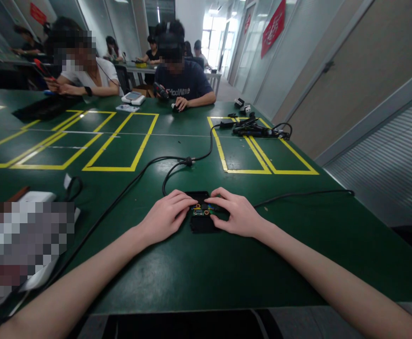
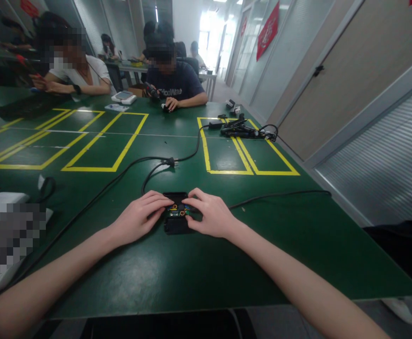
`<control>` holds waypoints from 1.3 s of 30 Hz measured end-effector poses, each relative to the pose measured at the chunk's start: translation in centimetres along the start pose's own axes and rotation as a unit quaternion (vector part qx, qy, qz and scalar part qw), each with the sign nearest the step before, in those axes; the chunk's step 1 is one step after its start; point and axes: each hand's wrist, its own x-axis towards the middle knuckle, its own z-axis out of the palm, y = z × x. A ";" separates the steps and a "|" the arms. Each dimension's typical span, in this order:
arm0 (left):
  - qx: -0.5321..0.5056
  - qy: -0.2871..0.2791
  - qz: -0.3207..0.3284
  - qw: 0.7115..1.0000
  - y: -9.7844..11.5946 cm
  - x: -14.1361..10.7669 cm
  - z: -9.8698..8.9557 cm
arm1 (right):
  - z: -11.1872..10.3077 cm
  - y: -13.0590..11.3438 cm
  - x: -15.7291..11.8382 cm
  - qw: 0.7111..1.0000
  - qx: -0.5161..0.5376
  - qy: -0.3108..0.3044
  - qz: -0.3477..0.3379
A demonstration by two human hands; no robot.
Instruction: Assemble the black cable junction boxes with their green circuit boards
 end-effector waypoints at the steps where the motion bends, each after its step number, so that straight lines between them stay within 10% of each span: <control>1: 0.003 0.007 0.001 1.000 -0.2 0.0 0.0 | 0.0 0.1 0.0 1.000 -0.001 0.001 0.004; 24: 0.122 -0.065 -0.095 0.986 -1.1 0.8 -0.5 | 0.6 0.5 0.3 0.998 0.006 0.006 0.055; 39: 0.117 -0.065 -0.020 0.991 -2.7 0.3 -0.7 | -0.4 1.7 -0.1 0.996 0.003 -0.010 0.086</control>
